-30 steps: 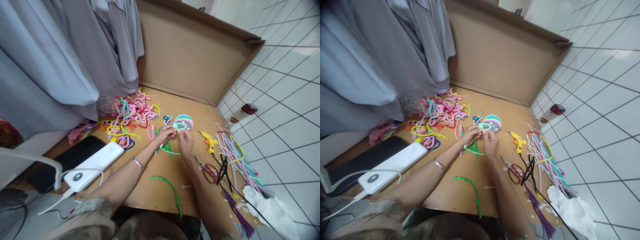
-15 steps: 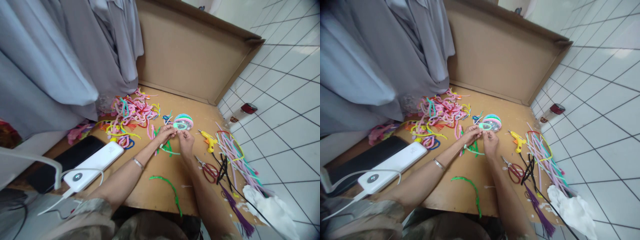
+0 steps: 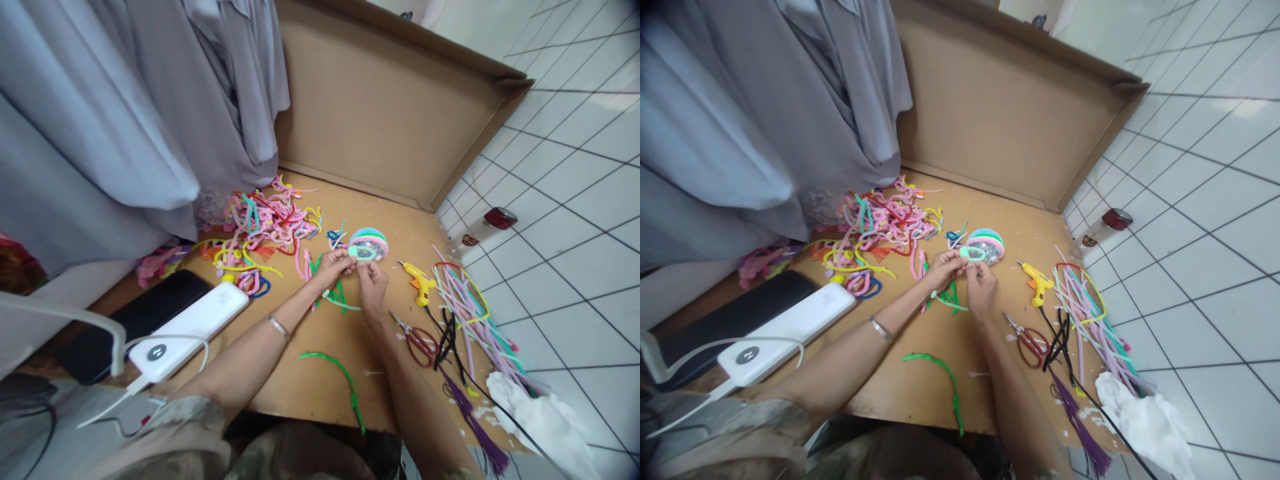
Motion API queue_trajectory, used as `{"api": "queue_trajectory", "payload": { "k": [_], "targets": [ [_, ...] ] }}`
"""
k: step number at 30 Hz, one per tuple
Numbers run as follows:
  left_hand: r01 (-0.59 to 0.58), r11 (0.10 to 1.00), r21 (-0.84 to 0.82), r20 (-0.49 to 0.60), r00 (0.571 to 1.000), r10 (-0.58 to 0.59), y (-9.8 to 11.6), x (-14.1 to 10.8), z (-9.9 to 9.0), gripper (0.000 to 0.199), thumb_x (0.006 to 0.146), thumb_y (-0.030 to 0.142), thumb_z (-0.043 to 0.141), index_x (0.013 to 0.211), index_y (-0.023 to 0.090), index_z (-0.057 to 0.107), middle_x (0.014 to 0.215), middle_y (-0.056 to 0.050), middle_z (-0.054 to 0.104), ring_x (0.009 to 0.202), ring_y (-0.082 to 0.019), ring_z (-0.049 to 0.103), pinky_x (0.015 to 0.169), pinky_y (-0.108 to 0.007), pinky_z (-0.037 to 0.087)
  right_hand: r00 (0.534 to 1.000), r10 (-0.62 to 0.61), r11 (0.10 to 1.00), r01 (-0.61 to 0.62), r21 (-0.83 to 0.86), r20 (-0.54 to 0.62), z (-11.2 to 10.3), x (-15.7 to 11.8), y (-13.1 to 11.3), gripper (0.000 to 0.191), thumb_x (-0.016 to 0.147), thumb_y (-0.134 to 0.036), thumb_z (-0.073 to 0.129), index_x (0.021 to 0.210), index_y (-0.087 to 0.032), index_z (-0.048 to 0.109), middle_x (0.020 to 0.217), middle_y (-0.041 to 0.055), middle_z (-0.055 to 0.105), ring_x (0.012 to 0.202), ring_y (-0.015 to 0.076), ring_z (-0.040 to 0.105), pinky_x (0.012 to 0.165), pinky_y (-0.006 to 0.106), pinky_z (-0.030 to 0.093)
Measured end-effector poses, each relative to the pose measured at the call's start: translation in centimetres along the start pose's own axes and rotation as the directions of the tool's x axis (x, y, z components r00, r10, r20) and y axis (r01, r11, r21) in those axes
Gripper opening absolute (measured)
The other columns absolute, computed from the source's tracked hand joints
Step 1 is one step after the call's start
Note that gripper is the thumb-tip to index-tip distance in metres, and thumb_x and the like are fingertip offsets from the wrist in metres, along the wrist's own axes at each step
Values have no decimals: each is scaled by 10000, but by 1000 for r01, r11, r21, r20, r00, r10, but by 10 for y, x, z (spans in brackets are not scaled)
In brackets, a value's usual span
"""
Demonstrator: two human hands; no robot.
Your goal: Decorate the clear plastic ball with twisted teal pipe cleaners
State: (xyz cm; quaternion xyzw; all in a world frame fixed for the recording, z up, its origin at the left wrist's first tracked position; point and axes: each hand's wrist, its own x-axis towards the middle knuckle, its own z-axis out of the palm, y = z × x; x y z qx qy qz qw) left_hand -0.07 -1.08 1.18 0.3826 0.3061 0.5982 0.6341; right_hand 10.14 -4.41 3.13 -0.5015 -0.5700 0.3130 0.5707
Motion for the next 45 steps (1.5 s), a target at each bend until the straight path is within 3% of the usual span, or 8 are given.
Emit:
{"api": "queue_trajectory", "payload": {
  "k": [12, 19, 32, 37, 40, 45],
  "targets": [
    [9, 1000, -7, 6, 1000, -9, -4, -1, -1, 365, 566, 391, 810, 616, 131, 559, 526, 45, 551, 469, -37, 461, 499, -182, 347, 996, 73, 993, -69, 97, -43, 1, 5, 9, 285, 743, -419, 595, 610, -167, 594, 561, -21, 589, 549, 116, 488, 592, 249, 407],
    [31, 999, -44, 22, 999, -30, 0, -3, 1, 359, 552, 373, 824, 599, 128, 566, 541, 33, 576, 470, -34, 473, 499, -179, 353, 999, 17, 1000, -16, 13, -42, 0, 2, 6, 269, 779, -396, 555, 642, -170, 607, 599, -12, 620, 589, 131, 533, 635, 261, 433],
    [57, 998, -39, 37, 998, -55, -2, -6, 7, 396, 534, 400, 825, 573, 135, 533, 510, 44, 534, 454, -37, 450, 489, -189, 336, 997, -18, 994, 9, -111, -78, -4, 1, 0, 233, 773, -364, 541, 623, -188, 571, 528, -28, 592, 525, 126, 503, 573, 246, 406],
    [61, 996, -67, 8, 998, -61, 0, -6, 5, 366, 558, 377, 816, 593, 132, 545, 537, 38, 546, 464, -31, 446, 491, -184, 336, 999, -44, 996, 45, -77, 16, -5, 3, 4, 260, 818, -393, 507, 667, -190, 567, 607, -12, 605, 594, 136, 518, 618, 252, 418],
    [43, 995, -85, -26, 999, -45, 2, -5, 3, 347, 570, 356, 818, 596, 130, 555, 543, 34, 552, 477, -32, 456, 500, -178, 347, 995, -61, 988, 72, -138, 79, -6, 2, 5, 280, 861, -422, 469, 766, -192, 598, 697, 1, 630, 665, 151, 537, 673, 263, 429],
    [31, 997, -74, -5, 999, -31, 3, -4, 1, 351, 573, 362, 825, 606, 127, 567, 554, 29, 563, 484, -34, 463, 498, -178, 342, 994, -83, 965, 99, -241, 74, -8, 0, 3, 276, 880, -418, 448, 819, -198, 605, 715, 3, 621, 660, 155, 521, 665, 261, 407]
  ]
}}
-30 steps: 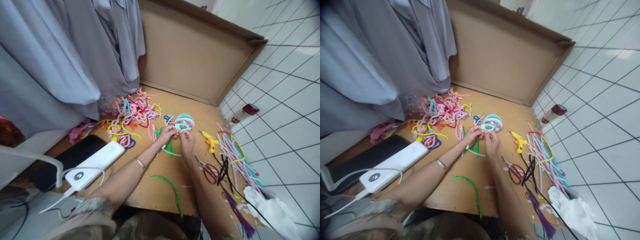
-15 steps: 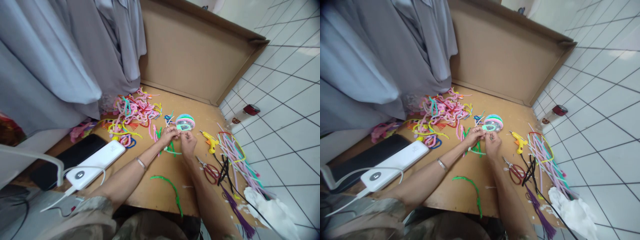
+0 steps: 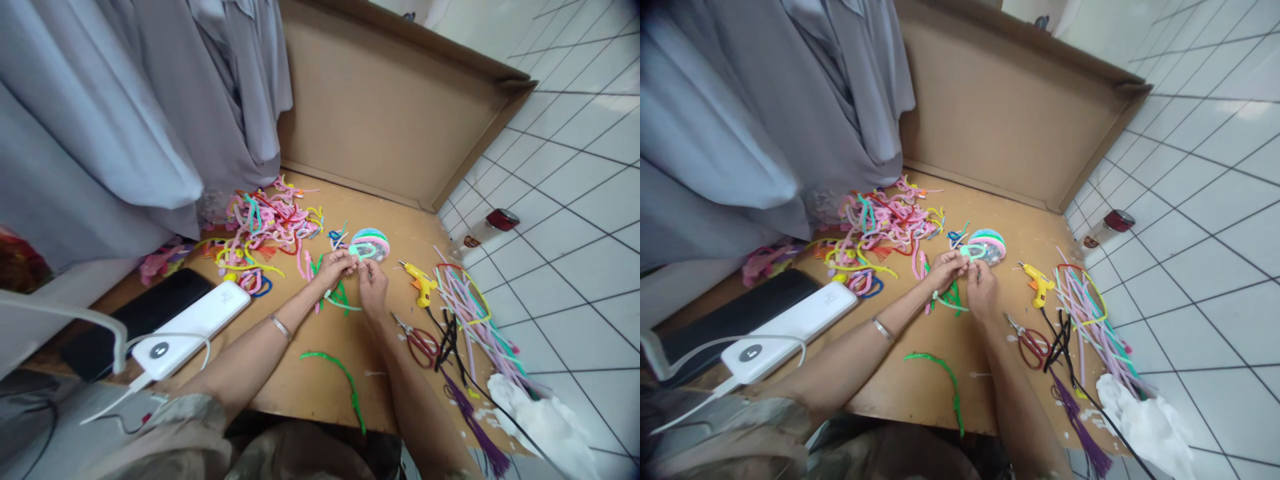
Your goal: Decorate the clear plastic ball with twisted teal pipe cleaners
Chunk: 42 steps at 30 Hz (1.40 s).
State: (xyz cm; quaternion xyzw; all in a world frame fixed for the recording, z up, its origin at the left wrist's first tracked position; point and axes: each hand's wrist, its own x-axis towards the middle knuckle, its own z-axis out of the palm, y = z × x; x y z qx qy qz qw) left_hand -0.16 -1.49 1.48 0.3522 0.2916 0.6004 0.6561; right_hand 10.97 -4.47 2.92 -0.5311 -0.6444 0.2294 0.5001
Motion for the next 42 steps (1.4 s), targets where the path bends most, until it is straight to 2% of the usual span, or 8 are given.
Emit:
{"api": "queue_trajectory", "payload": {
  "k": [13, 21, 27, 30, 35, 39, 42],
  "targets": [
    [-120, 961, 251, 20, 993, 119, 4, 0, -1, 418, 601, 485, 781, 592, 147, 535, 497, 56, 502, 440, -37, 401, 476, -197, 296, 1000, -7, 995, 7, -99, -6, 0, 1, 1, 293, 869, -398, 437, 801, -190, 632, 702, 29, 651, 632, 167, 525, 635, 277, 389],
    [-123, 951, 283, 34, 992, 119, 4, 0, 1, 387, 619, 456, 770, 597, 156, 527, 458, 71, 446, 431, -42, 359, 466, -202, 249, 1000, 8, 997, -9, -81, -23, 0, 1, 0, 285, 855, -415, 446, 737, -206, 601, 587, -14, 568, 544, 138, 433, 559, 254, 328],
    [-155, 935, 320, -13, 986, 168, 5, 3, -3, 294, 681, 385, 726, 641, 155, 546, 473, 73, 416, 454, -51, 328, 481, -208, 221, 999, 36, 996, -37, -84, -14, 1, 0, -1, 288, 849, -418, 451, 737, -205, 608, 574, -9, 568, 542, 146, 478, 575, 262, 357],
    [-163, 934, 319, -41, 982, 185, 4, 7, -7, 279, 697, 379, 706, 647, 155, 546, 487, 66, 424, 472, -57, 332, 495, -209, 233, 1000, 22, 995, -22, -95, 6, 3, -2, -1, 252, 838, -383, 468, 763, -204, 629, 569, -12, 575, 539, 146, 483, 577, 262, 365],
    [-197, 932, 304, -15, 977, 212, -1, 7, -7, 259, 704, 385, 696, 709, 146, 595, 573, 47, 491, 531, -70, 385, 540, -201, 296, 1000, -23, 995, 24, -94, 3, 4, -5, -7, 235, 828, -359, 483, 765, -195, 639, 607, -11, 592, 547, 134, 468, 564, 253, 346],
    [-237, 889, 393, 22, 968, 248, -2, 2, -6, 213, 729, 354, 677, 701, 154, 610, 607, 34, 510, 590, -97, 426, 590, -208, 336, 1000, -18, 998, 18, -60, 13, 0, -6, -12, 254, 836, -378, 485, 717, -193, 611, 555, -37, 512, 521, 117, 421, 539, 246, 306],
    [-269, 818, 507, 59, 959, 279, -1, -1, -7, 197, 727, 316, 673, 643, 164, 579, 589, 38, 465, 596, -104, 400, 590, -212, 312, 1000, 20, 1000, -21, 14, 21, -2, -4, -12, 261, 826, -397, 505, 696, -190, 597, 537, -47, 486, 511, 110, 415, 525, 242, 306]
  ]
}}
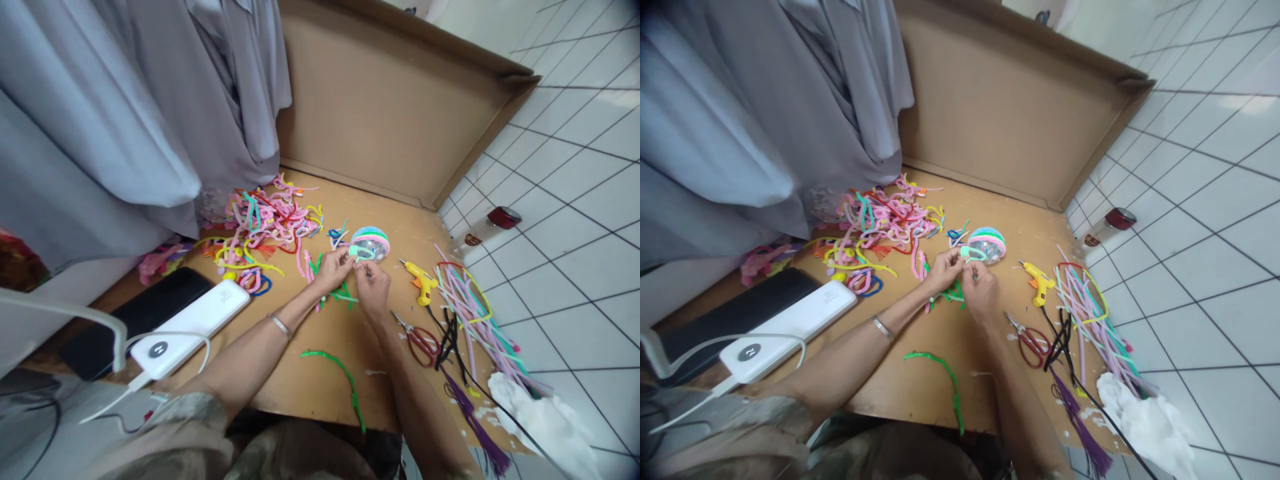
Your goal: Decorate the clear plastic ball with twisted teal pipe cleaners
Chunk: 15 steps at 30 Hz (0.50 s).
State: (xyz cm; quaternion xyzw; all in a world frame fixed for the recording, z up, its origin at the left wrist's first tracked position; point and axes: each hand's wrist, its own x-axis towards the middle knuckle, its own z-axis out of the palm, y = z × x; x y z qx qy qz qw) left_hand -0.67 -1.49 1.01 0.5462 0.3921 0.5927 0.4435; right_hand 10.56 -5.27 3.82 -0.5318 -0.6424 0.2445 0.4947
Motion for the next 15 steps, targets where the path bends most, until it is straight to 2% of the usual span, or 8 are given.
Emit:
{"api": "queue_trajectory", "payload": {
  "k": [4, 7, 11, 13, 15],
  "targets": [
    [-111, 982, 152, 56, 993, 104, 3, -1, -3, 203, 733, 262, 651, 593, 169, 536, 565, 40, 417, 579, -104, 351, 575, -223, 271, 993, 111, 974, -117, 193, 41, -4, 6, -4, 270, 773, -423, 559, 649, -184, 576, 487, -55, 479, 447, 91, 389, 473, 232, 308],
    [-138, 975, 172, 81, 989, 126, 6, -1, -6, 204, 767, 286, 614, 616, 166, 548, 573, 36, 414, 579, -105, 351, 567, -225, 269, 972, 181, 911, -223, 347, 150, -14, 11, -16, 275, 728, -441, 613, 658, -176, 592, 486, -45, 519, 401, 77, 379, 431, 224, 304],
    [-98, 990, 105, 153, 985, 82, 8, 0, -9, 223, 775, 346, 612, 668, 154, 578, 597, 30, 445, 583, -101, 363, 558, -220, 277, 924, 141, 818, -311, 483, 356, -34, 14, -33, 281, 707, -440, 674, 764, -165, 673, 538, -24, 574, 410, 79, 428, 433, 227, 336],
    [-60, 994, 88, 232, 972, 38, 11, 0, -10, 245, 765, 361, 623, 652, 151, 570, 577, 36, 432, 560, -90, 347, 536, -216, 259, 913, 113, 777, -328, 538, 393, -44, 15, -36, 285, 690, -429, 707, 815, -173, 696, 560, -18, 592, 441, 94, 467, 455, 236, 376],
    [-1, 997, 73, 346, 938, -25, 14, 0, -11, 276, 746, 379, 640, 626, 148, 549, 545, 52, 388, 526, -73, 308, 511, -212, 226, 925, 87, 738, -309, 600, 369, -51, 17, -34, 302, 664, -426, 746, 844, -188, 703, 573, -16, 608, 475, 109, 501, 488, 250, 422]
  ]
}}
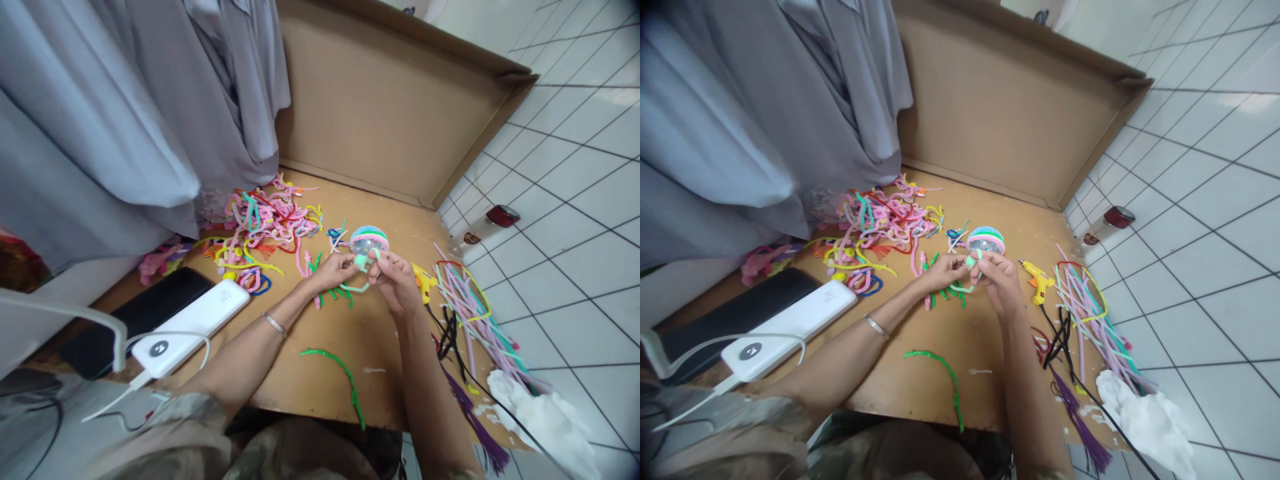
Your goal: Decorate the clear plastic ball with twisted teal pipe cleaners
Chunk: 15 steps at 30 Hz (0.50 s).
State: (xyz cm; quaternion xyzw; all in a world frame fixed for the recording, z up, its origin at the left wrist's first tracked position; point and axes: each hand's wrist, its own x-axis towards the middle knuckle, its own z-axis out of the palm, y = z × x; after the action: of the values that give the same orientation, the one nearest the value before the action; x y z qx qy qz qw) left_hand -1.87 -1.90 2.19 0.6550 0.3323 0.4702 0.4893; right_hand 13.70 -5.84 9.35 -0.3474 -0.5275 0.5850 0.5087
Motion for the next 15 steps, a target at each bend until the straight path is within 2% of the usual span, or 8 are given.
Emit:
{"api": "queue_trajectory", "payload": {
  "k": [4, 7, 9, 12, 15],
  "targets": [
    [152, 983, -98, 219, 967, -128, 8, -2, 0, 315, 697, 415, 676, 638, 134, 547, 525, 72, 374, 494, -45, 275, 493, -200, 211, 988, -139, 979, 147, 140, -64, -7, 2, -1, 300, 657, -402, 793, 884, -233, 694, 655, -15, 675, 610, 140, 612, 644, 287, 525],
    [211, 966, -153, 258, 951, -167, 14, -2, 0, 308, 675, 408, 687, 659, 131, 555, 514, 72, 408, 482, -39, 303, 486, -194, 225, 959, -262, 952, 275, 136, -105, -2, 2, 0, 284, 703, -373, 779, 943, -258, 680, 842, 11, 739, 836, 182, 685, 840, 349, 541],
    [213, 961, -178, 272, 949, -160, 17, -3, 0, 291, 670, 396, 684, 667, 133, 561, 507, 70, 422, 475, -40, 322, 479, -193, 232, 942, -323, 944, 327, 41, -89, 4, 0, 0, 296, 752, -375, 743, 1013, -259, 667, 974, 41, 744, 975, 214, 679, 919, 388, 520],
    [226, 953, -203, 308, 938, -157, 21, -4, -1, 303, 657, 397, 699, 638, 136, 545, 503, 60, 439, 469, -44, 344, 466, -191, 241, 931, -365, 915, 359, -183, 0, 9, -5, 3, 328, 865, -427, 609, 1139, -251, 639, 1130, 81, 710, 1106, 242, 637, 975, 425, 491],
    [260, 922, -289, 348, 925, -152, 23, -5, -2, 356, 629, 424, 744, 629, 138, 532, 501, 58, 442, 462, -45, 358, 461, -188, 253, 921, -376, 824, 384, -416, 105, 8, -8, 5, 409, 947, -468, 443, 1256, -248, 596, 1209, 88, 669, 1161, 243, 599, 1020, 445, 452]
  ]
}}
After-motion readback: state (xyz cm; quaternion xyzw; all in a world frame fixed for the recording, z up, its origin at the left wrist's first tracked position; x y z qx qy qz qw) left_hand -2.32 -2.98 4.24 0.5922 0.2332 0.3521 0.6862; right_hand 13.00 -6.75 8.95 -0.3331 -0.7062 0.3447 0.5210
